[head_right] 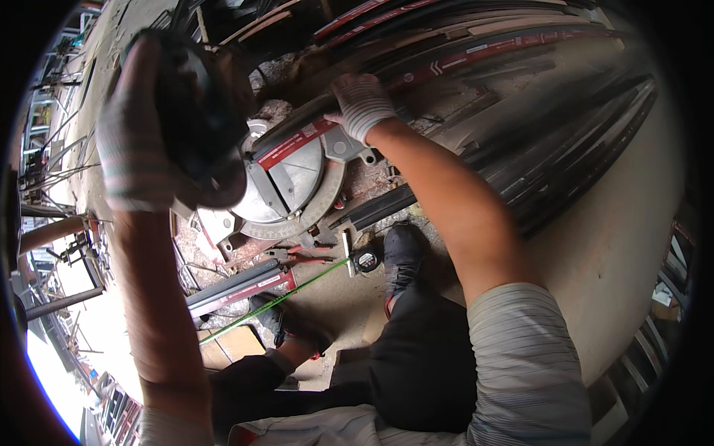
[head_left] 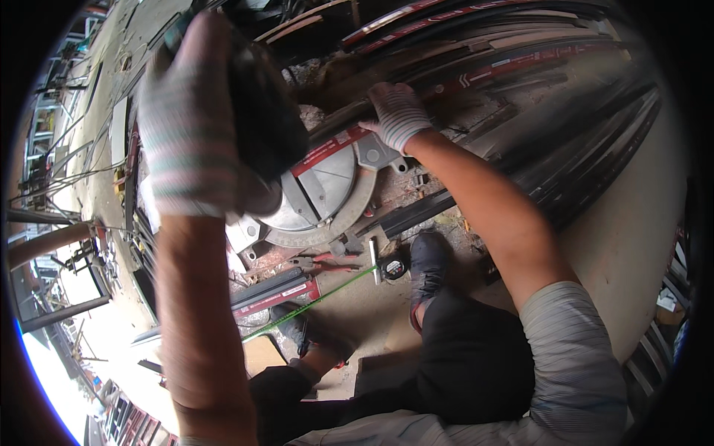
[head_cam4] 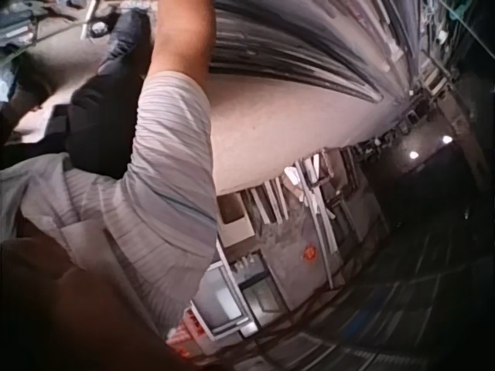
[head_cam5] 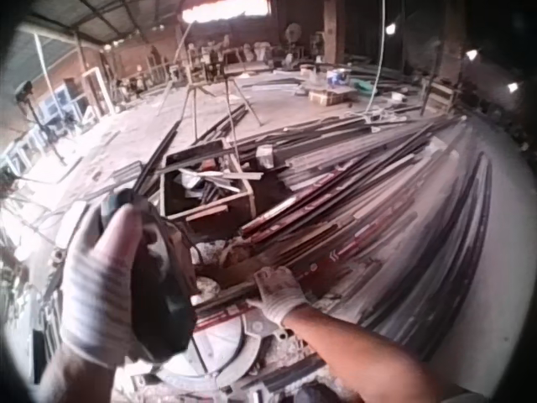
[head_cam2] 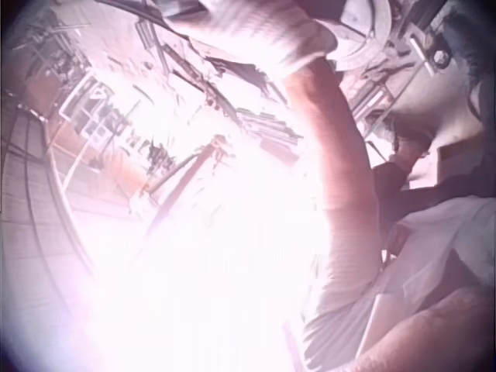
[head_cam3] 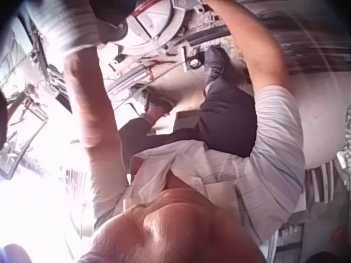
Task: The person measures a long metal profile with a tape measure, marks it, and uses a miter saw to cut it to length. The cut piece is set aside, and the process is repeated with another profile.
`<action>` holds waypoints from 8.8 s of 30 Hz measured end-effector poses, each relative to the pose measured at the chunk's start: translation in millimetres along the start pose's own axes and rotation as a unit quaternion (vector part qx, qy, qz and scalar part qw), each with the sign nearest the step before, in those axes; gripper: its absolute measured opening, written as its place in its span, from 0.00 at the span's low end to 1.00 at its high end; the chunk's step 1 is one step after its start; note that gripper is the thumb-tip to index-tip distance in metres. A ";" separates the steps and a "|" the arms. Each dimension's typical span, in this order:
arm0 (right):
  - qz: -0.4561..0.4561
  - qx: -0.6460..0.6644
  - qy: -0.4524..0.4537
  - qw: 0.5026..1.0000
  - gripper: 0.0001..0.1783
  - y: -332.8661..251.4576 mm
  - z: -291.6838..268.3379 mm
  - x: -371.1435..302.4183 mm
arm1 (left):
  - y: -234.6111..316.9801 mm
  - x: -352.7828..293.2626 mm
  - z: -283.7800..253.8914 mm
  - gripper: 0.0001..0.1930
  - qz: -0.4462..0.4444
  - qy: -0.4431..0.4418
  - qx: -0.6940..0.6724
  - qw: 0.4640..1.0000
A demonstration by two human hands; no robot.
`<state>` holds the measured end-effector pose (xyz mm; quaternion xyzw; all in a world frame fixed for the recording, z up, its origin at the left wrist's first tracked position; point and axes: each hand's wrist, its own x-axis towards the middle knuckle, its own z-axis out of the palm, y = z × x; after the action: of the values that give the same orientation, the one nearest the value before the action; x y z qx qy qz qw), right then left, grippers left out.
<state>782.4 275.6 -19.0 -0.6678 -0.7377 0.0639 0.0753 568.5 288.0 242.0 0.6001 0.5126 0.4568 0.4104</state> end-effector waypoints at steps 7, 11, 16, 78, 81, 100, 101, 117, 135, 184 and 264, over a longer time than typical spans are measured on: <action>-0.011 0.000 0.020 1.000 0.36 -8.3 12.4 8.2 | 20.6 83.6 -36.5 0.16 -0.098 -0.034 -0.018 0.994; 0.002 0.005 0.008 1.000 0.37 0.3 13.0 6.1 | 16.5 114.1 -34.9 0.15 -0.134 -0.048 -0.031 0.989; 0.019 0.052 0.032 0.998 0.39 1.7 13.2 -1.6 | 18.9 136.4 -32.6 0.13 -0.160 -0.057 -0.036 0.985; -0.195 0.076 -0.010 0.978 0.20 -181.9 45.8 -45.1 | -154.4 -211.9 -306.4 0.22 -0.387 -0.152 0.223 0.882; -0.186 0.052 -0.017 0.981 0.21 -190.7 40.3 -43.4 | -177.1 -230.6 -321.0 0.22 -0.414 -0.138 0.218 0.873; -0.264 0.151 0.091 0.948 0.15 -192.7 56.7 -49.7 | -230.4 -281.6 -323.6 0.21 -0.416 -0.128 0.155 0.887; -0.282 0.159 0.104 0.940 0.15 -192.1 54.7 -51.2 | -234.1 -286.7 -323.4 0.21 -0.422 -0.132 0.155 0.883; 0.105 0.187 0.193 0.957 0.05 -90.3 -36.3 -31.9 | -242.9 -284.4 -304.5 0.22 -0.449 -0.163 0.150 0.865; 0.068 0.195 0.159 0.965 0.08 -1.8 -5.3 -120.2 | -249.5 -262.3 -272.3 0.19 -0.442 -0.201 0.118 0.866; -0.205 0.025 -0.138 0.969 0.34 -101.4 13.1 -133.5 | -219.0 -236.8 -215.4 0.24 -0.447 -0.292 0.118 0.837; -0.129 -0.076 -0.186 0.971 0.23 -18.4 -66.9 -125.5 | -232.4 -246.7 -221.9 0.25 -0.465 -0.302 0.142 0.820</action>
<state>789.8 148.5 47.0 -0.5472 -0.8215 0.1203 -0.1064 283.5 81.1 41.7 0.4501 0.6399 -0.0701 0.6189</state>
